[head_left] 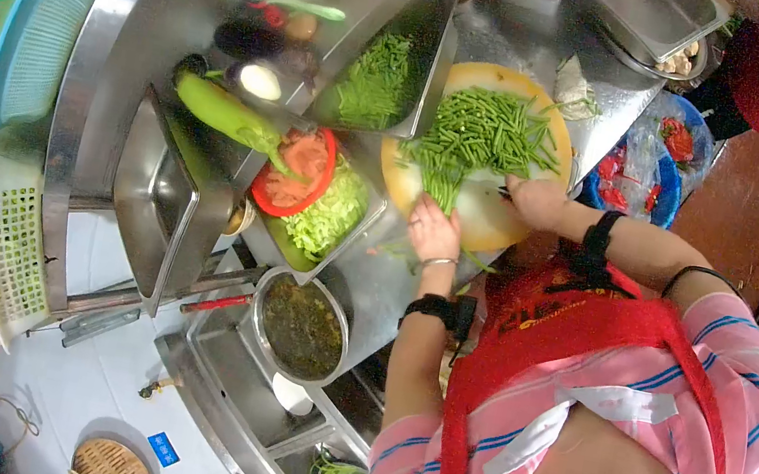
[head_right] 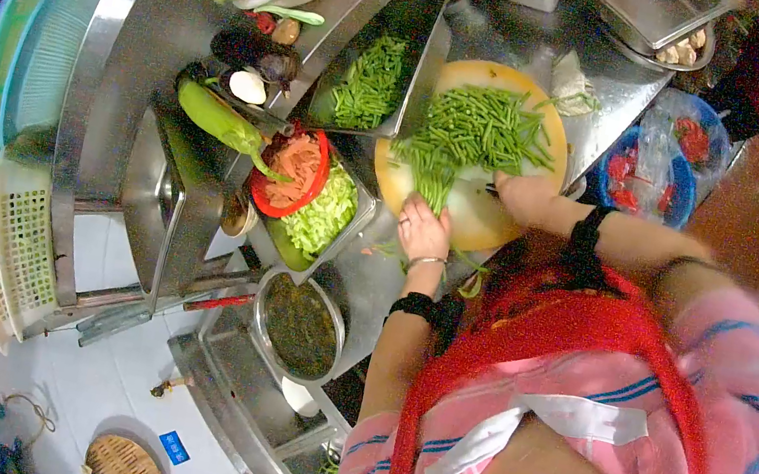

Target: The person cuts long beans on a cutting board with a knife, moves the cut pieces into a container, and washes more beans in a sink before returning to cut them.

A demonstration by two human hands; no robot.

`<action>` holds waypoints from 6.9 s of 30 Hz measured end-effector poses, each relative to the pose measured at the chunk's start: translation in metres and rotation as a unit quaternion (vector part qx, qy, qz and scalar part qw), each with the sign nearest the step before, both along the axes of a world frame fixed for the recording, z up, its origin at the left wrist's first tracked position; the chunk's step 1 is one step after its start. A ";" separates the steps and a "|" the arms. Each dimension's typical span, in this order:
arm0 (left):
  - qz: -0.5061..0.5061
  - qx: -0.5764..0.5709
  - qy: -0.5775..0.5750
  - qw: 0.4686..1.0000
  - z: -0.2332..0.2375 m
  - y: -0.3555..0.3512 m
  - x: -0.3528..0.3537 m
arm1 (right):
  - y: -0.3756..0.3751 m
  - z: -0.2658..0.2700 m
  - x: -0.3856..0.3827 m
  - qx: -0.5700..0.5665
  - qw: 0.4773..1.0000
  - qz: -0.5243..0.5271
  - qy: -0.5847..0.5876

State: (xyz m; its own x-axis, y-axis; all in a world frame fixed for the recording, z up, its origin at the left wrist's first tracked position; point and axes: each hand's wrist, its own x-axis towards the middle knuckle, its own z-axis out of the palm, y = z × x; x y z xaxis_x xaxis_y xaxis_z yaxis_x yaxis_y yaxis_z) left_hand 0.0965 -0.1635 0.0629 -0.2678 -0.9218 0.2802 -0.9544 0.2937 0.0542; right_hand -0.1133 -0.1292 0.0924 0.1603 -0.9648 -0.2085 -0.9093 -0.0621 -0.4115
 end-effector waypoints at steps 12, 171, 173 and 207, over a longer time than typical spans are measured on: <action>-0.065 0.077 -0.013 0.995 0.004 0.000 0.008 | -0.001 0.036 0.003 0.029 0.999 -0.017 -0.020; 0.153 -0.014 0.796 0.586 0.114 0.039 0.080 | 0.042 0.029 -0.047 0.008 1.000 0.017 0.010; 0.210 0.006 0.805 0.554 0.067 0.050 0.067 | 0.045 0.029 -0.052 0.002 1.000 0.007 0.010; 0.253 0.232 0.773 0.533 -0.019 0.074 0.020 | 0.053 0.041 -0.049 0.014 0.995 0.091 0.050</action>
